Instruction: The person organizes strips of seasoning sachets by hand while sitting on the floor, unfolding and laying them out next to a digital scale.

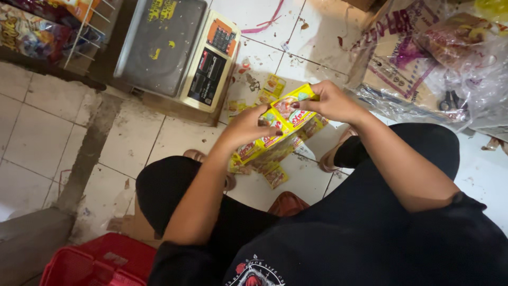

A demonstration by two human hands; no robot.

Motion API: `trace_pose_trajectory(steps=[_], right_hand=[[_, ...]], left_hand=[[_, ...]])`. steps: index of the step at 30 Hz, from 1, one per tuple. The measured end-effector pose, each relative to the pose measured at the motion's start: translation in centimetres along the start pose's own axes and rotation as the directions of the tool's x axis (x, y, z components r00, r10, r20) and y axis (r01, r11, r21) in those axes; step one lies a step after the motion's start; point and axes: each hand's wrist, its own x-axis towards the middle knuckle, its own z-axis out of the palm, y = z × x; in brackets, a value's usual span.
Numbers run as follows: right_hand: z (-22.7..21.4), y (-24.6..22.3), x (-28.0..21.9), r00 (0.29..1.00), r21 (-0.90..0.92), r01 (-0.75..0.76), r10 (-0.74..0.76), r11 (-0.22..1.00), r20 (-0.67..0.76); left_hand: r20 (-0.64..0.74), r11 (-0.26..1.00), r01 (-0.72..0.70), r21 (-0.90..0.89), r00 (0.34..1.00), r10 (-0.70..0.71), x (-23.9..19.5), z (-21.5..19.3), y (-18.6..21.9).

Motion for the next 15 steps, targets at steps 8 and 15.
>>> trace_pose_trajectory(steps=[8, 15], right_hand=[[-1.5, 0.2, 0.1, 0.995, -0.025, -0.084, 0.083, 0.996, -0.049], [-0.9, 2.4, 0.4, 0.990, 0.018, 0.040, -0.037, 0.999, -0.138]], left_hand=[[-0.142, 0.996, 0.023, 0.083, 0.990, -0.011, 1.8, 1.8, -1.2], [-0.053, 0.998, 0.055, 0.000, 0.997, -0.055, 1.6, 1.8, -1.3]])
